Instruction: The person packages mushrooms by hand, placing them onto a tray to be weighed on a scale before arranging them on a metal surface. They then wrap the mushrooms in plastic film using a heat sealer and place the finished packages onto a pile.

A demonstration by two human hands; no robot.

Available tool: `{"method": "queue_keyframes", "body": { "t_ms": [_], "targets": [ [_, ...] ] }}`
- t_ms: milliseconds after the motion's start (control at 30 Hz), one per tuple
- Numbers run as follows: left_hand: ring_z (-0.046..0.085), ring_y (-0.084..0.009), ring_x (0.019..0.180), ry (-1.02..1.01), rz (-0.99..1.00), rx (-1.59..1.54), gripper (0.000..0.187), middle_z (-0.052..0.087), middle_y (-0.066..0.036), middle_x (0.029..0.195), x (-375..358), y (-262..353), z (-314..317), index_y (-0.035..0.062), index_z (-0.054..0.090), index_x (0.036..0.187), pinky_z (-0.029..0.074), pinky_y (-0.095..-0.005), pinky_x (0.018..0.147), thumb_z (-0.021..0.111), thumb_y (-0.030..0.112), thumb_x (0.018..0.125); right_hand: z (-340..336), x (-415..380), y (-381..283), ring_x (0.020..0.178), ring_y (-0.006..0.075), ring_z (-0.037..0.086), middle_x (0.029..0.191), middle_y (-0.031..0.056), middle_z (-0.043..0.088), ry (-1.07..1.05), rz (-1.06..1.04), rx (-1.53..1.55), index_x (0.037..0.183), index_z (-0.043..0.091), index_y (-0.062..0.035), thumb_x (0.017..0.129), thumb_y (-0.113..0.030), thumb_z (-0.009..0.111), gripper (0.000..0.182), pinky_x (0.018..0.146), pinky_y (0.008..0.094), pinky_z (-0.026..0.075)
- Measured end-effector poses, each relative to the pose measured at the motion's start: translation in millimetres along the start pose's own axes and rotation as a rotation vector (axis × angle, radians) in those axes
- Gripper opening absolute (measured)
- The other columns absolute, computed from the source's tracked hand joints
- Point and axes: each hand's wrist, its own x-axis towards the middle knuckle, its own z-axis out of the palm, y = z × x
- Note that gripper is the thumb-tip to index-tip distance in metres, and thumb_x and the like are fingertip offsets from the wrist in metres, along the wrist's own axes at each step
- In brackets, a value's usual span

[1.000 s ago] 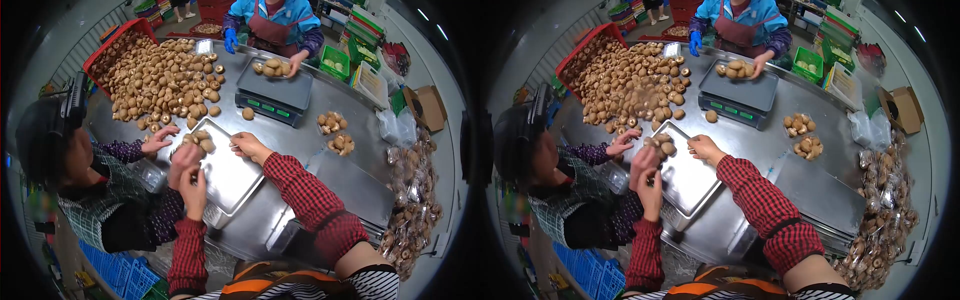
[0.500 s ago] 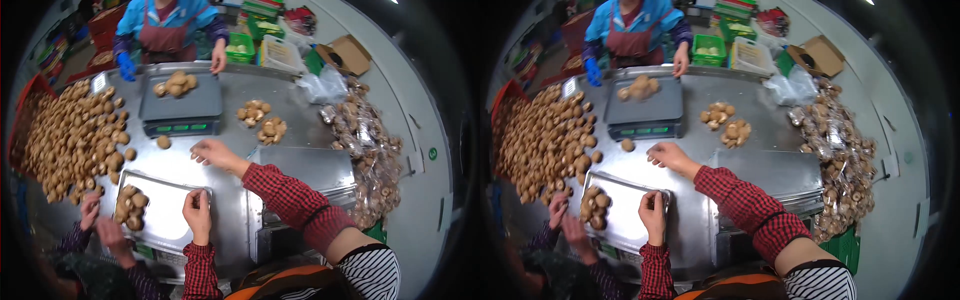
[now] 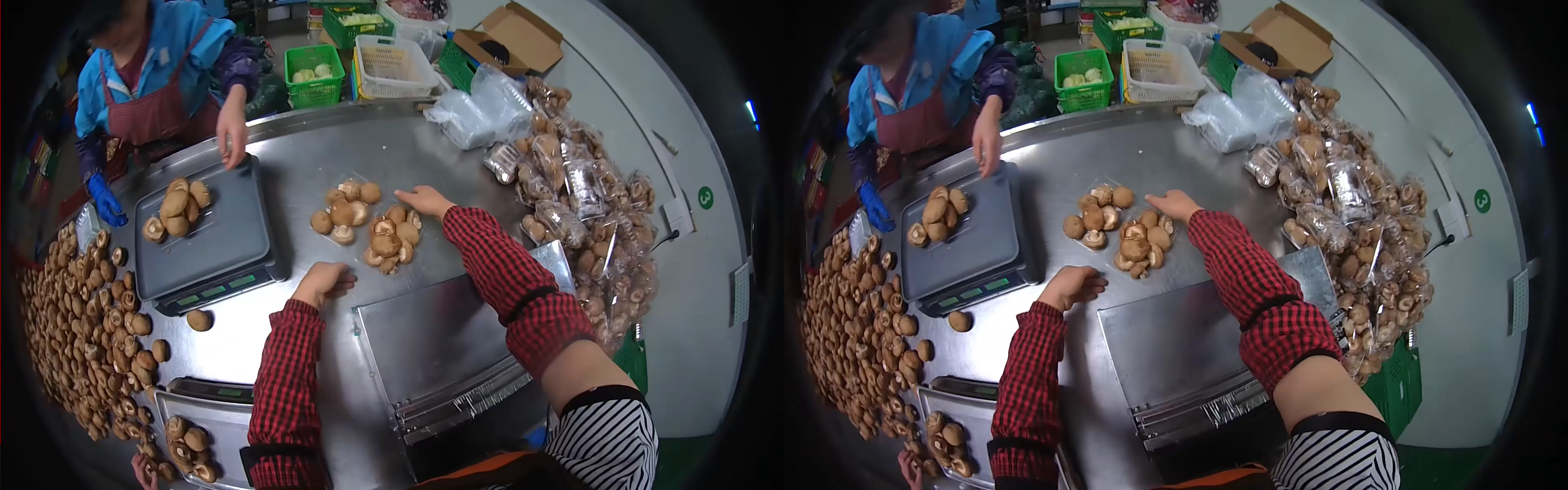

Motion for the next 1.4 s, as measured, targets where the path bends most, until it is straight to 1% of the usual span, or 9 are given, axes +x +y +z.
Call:
{"method": "queue_keyframes", "body": {
  "t_ms": [267,467,667,967,1100,1167,1233,1300,1400],
  "targets": [
    [0.067,-0.0294,0.088,-0.117,0.043,-0.171,0.031,0.063,-0.02,0.095,23,17,42,-0.0114,0.054,0.113,0.059,-0.0348,0.073,0.048,0.014,0.098,-15,-28,1,0.101,0.0358,0.064,0.107,0.0278,0.064,-0.129,0.031,0.074,0.109,0.06,0.0144,0.078,-0.058,0.069,0.079,0.088,0.0382,0.05],
    [0.062,-0.0204,0.084,-0.074,0.316,0.138,0.026,0.062,-0.011,0.094,1,67,56,-0.0031,0.059,0.103,0.054,-0.0349,0.075,0.055,0.022,0.096,-81,-68,-8,0.09,0.0256,0.067,0.101,0.0212,0.064,-0.054,0.204,0.558,0.12,0.049,0.0159,0.077,-0.044,0.078,0.079,0.064,0.0343,0.056],
    [0.059,-0.0195,0.084,-0.078,0.454,0.213,0.029,0.058,-0.009,0.095,-77,103,108,-0.0037,0.059,0.102,0.052,-0.0338,0.076,0.055,0.023,0.093,-158,-160,-14,0.079,0.0182,0.067,0.096,0.0128,0.066,-0.004,0.13,0.793,0.111,0.056,0.0076,0.083,-0.044,0.073,0.061,0.062,0.0282,0.055],
    [0.057,-0.0142,0.073,-0.045,0.376,0.468,0.025,0.063,-0.005,0.086,-121,3,172,-0.0001,0.063,0.101,0.047,-0.029,0.065,0.047,0.014,0.089,-160,-301,77,0.094,0.0202,0.065,0.105,0.014,0.064,-0.261,0.188,0.697,0.113,0.059,0.0077,0.088,-0.039,0.069,0.054,0.075,0.0332,0.06],
    [0.059,-0.0143,0.074,0.168,0.349,0.402,0.036,0.065,-0.007,0.088,-166,-25,196,-0.0031,0.06,0.118,0.045,-0.0281,0.062,0.051,0.016,0.088,-157,-344,105,0.091,0.0232,0.067,0.103,0.0159,0.066,-0.236,0.119,0.729,0.108,0.063,0.0086,0.088,-0.04,0.068,0.053,0.077,0.0344,0.058],
    [0.061,-0.0226,0.074,0.333,0.472,0.402,0.033,0.064,-0.014,0.084,-192,-50,195,-0.0062,0.065,0.108,0.048,-0.0356,0.067,0.054,0.018,0.088,-168,-364,122,0.089,0.0293,0.068,0.099,0.018,0.068,0.009,-0.183,0.178,0.108,0.064,0.0059,0.088,-0.042,0.065,0.052,0.078,0.0382,0.056],
    [0.062,-0.029,0.073,0.674,0.855,0.734,0.032,0.066,-0.018,0.085,-223,-86,179,-0.0054,0.07,0.096,0.049,-0.0409,0.067,0.06,0.024,0.089,-190,-402,126,0.088,0.034,0.066,0.094,0.0186,0.069,0.13,-0.144,-0.125,0.1,0.07,0.001,0.088,-0.046,0.062,0.049,0.08,0.0428,0.052],
    [0.062,-0.0344,0.076,1.001,0.449,1.099,0.036,0.066,-0.019,0.084,-265,-110,196,-0.0023,0.072,0.08,0.048,-0.045,0.068,0.065,0.033,0.087,-195,-429,141,0.088,0.0345,0.064,0.082,0.0161,0.068,0.052,-0.087,-0.174,0.085,0.074,-0.0027,0.087,-0.051,0.059,0.051,0.078,0.0443,0.051],
    [0.061,-0.0352,0.074,1.084,0.594,1.316,0.041,0.064,-0.018,0.075,-267,-142,226,0.0019,0.073,0.073,0.045,-0.0479,0.071,0.071,0.042,0.08,-162,-443,136,0.088,0.0347,0.063,0.081,0.0146,0.067,0.134,-0.194,-0.475,0.074,0.074,-0.0043,0.085,-0.06,0.055,0.06,0.078,0.0432,0.05]
  ]
}}
